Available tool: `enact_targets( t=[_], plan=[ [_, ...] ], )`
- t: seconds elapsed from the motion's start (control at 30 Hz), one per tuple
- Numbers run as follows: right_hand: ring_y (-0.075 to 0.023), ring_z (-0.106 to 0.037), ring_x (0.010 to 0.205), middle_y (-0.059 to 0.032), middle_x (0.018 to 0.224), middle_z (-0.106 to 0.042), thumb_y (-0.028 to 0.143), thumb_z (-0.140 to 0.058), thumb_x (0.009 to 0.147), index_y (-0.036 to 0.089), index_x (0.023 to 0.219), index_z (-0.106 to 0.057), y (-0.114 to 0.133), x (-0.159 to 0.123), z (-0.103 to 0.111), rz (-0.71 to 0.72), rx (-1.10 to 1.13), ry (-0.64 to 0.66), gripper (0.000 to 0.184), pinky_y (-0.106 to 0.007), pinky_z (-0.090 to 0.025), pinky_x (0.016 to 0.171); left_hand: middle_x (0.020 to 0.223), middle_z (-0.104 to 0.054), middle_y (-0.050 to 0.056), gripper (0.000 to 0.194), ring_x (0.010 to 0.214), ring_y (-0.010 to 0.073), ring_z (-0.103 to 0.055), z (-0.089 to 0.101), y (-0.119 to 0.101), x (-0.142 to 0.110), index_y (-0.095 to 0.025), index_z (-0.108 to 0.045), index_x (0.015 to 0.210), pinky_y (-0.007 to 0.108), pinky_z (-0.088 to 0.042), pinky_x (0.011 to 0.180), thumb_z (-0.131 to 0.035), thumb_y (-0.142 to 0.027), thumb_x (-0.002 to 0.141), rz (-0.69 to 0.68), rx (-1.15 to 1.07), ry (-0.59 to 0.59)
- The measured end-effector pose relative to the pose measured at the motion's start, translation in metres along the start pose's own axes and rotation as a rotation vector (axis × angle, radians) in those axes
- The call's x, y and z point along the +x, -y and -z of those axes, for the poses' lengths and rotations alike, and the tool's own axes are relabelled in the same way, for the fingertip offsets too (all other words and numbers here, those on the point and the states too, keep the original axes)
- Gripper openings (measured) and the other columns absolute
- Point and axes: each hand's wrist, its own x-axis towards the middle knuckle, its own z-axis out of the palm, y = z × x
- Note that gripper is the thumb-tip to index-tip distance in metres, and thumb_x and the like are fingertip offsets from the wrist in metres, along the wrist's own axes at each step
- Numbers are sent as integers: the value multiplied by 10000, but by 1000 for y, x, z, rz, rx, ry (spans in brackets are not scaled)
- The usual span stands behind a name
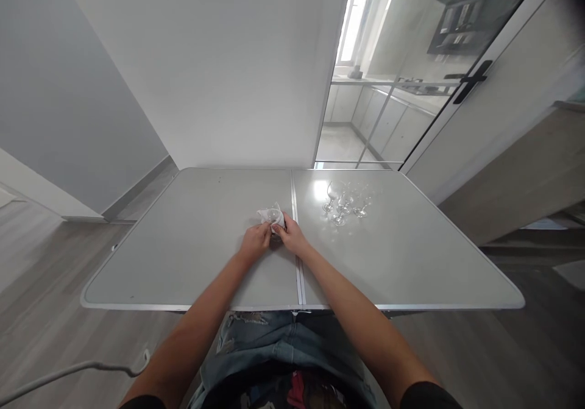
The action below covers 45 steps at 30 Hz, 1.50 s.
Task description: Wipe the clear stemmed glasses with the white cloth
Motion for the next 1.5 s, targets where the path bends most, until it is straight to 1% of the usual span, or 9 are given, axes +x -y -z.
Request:
enact_targets(
  t=[0.2,0.4,0.53,0.67,1.0,1.1,1.33,1.4,1.5],
  plan=[
    [-179,-560,753,-14,830,-639,454,-615,884,202,1010,-616,3,3,3,-41,50,-43,282,-291,-461,716,875,-728,77,303,813,187,-680,9,-10,-3,-198,-683,1001,299,-500,814,-451,-392,984,6,-221,-97],
    [-157,-547,668,-1,753,-623,504,-697,816,196,950,-630,5,3,0,-200,253,-25,343,-273,-450,638,1041,-641,74,316,959,177,-625,6,-4,12,-205,-585,1092,291,-489,862,-662,-434,887,181,-536,-542],
    [-142,-557,577,-20,697,-624,578,-707,800,171,859,-613,11,1,-1,-385,628,208,422,-265,-425,565,1256,-615,130,578,1120,237,-618,1,-1,18,-206,-544,1259,346,-506,923,-744,-505,807,260,-987,-306],
    [-139,-559,586,-33,722,-637,579,-736,778,169,864,-617,13,1,3,-421,702,302,435,-264,-421,572,1363,-591,204,589,1193,316,-614,0,-7,15,-166,-558,1319,426,-526,943,-679,-521,865,287,-1240,-69],
    [-194,-554,725,-51,841,-641,403,-557,921,191,1089,-586,8,-2,-7,-52,-531,12,273,-291,-386,681,1245,-675,140,525,1093,242,-682,-10,5,18,-211,-600,1222,375,-506,989,-810,-401,780,274,-1144,-343],
    [-199,-562,738,-59,835,-637,415,-568,911,184,1060,-597,9,-2,-8,-59,-463,-7,277,-306,-411,701,1239,-680,146,527,1091,250,-686,-7,4,18,-207,-608,1218,391,-497,1003,-816,-401,774,269,-1165,-340],
    [-195,-621,744,-85,870,-671,492,-695,793,144,937,-643,11,5,1,-445,636,311,381,-351,-547,686,1293,-655,209,562,1111,328,-680,4,-7,17,-158,-622,1237,446,-545,916,-751,-502,812,326,-1284,-205],
    [-192,-619,748,-85,867,-674,495,-688,804,142,934,-646,12,4,2,-414,584,302,379,-345,-542,694,1287,-659,207,552,1098,323,-685,3,-7,18,-158,-626,1227,443,-546,915,-750,-501,813,322,-1276,-222],
    [-194,-598,770,-65,835,-661,456,-649,844,160,948,-635,12,2,-2,-218,52,145,314,-311,-481,711,1267,-672,188,513,1081,290,-694,-1,-2,20,-169,-634,1206,429,-522,967,-775,-455,805,295,-1199,-311]
  ],
)
